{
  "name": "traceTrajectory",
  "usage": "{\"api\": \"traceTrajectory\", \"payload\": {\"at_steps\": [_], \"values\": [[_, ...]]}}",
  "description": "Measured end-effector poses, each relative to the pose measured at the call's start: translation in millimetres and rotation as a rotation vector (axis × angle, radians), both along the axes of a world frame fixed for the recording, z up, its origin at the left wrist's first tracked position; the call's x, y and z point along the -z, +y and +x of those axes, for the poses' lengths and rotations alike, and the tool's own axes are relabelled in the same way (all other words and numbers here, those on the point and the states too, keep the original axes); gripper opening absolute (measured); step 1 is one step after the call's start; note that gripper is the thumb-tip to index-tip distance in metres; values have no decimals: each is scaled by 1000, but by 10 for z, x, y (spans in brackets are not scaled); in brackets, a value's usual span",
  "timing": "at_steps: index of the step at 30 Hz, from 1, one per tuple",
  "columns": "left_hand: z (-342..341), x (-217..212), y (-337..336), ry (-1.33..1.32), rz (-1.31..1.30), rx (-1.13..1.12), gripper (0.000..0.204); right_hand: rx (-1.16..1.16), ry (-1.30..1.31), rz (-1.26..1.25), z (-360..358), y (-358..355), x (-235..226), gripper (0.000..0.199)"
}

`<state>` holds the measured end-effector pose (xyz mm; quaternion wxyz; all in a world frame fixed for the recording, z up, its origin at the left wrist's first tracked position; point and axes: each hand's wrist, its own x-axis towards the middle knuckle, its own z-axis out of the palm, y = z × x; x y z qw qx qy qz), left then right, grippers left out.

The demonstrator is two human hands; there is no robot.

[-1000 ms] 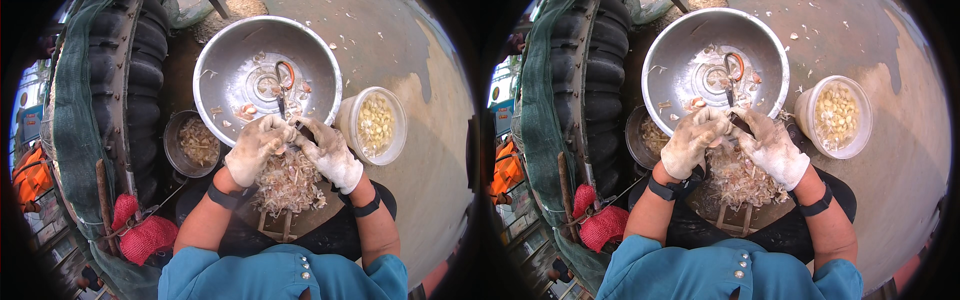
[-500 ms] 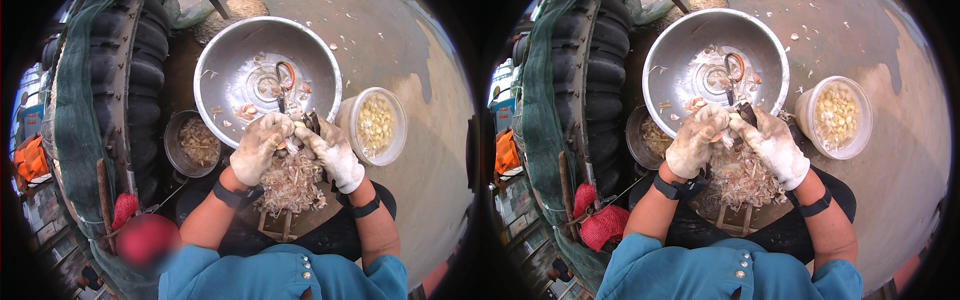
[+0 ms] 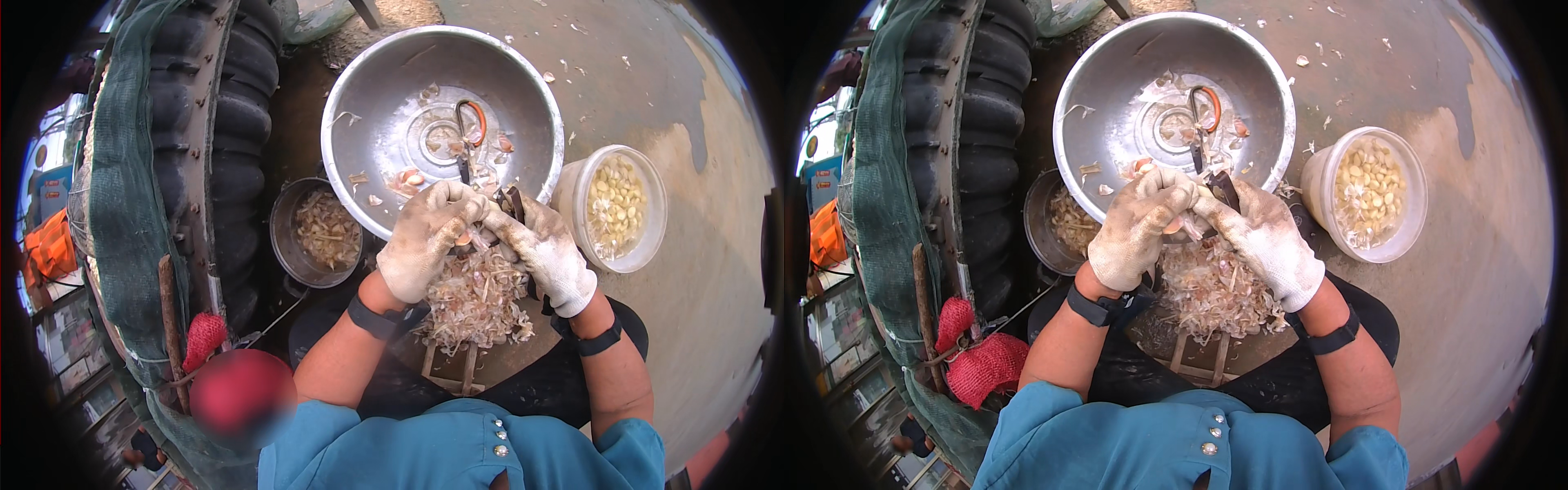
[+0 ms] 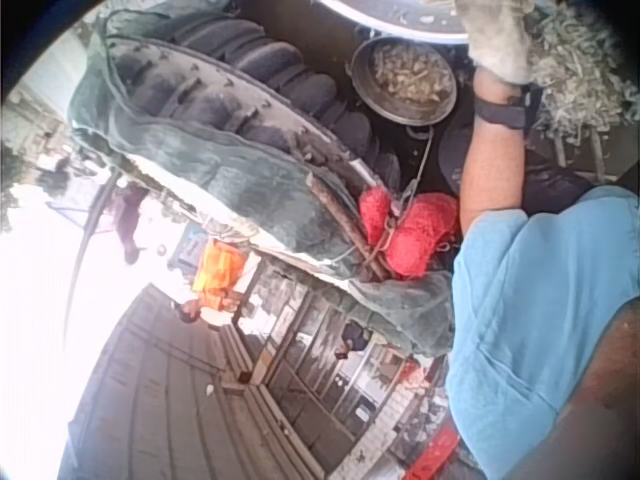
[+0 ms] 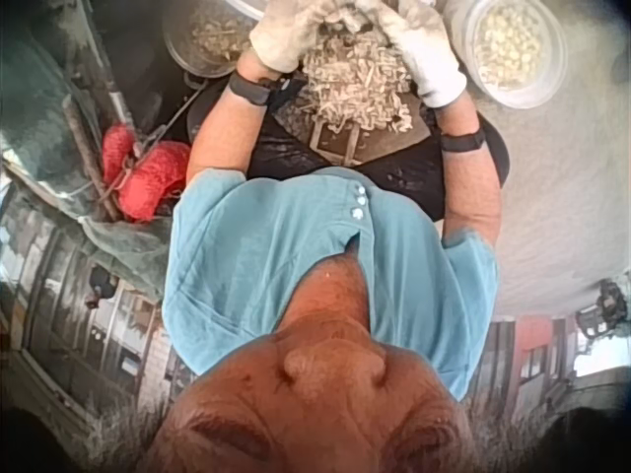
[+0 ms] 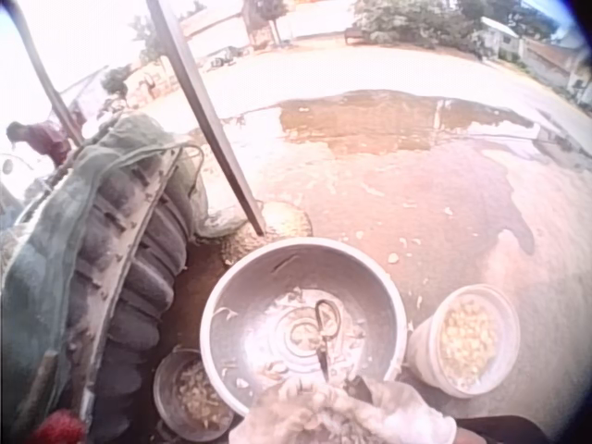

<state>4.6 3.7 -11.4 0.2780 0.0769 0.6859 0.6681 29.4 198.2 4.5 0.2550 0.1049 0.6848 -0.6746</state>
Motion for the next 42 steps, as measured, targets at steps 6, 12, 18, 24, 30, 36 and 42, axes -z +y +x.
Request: {"api": "traceTrajectory", "payload": {"at_steps": [6,12,18,24,30,36,42], "values": [[-7,-47,34,0,33,-10,33,-57,89,166,-14,-29,-12,34],[73,79,96,-104,152,-112,27,120,-256,-201,3,-33,-112,27],[95,-120,239,38,-176,-102,15,244,-353,-345,44,-6,-58,23],[92,-144,289,275,-298,-91,12,320,-504,-680,49,37,61,20],[161,-16,286,127,-180,-118,13,391,-546,-775,62,30,79,17],[151,-74,231,79,-105,-1,15,375,-562,-778,53,71,86,18],[114,-233,197,-232,186,-63,21,357,-514,-696,33,87,62,19]]}}
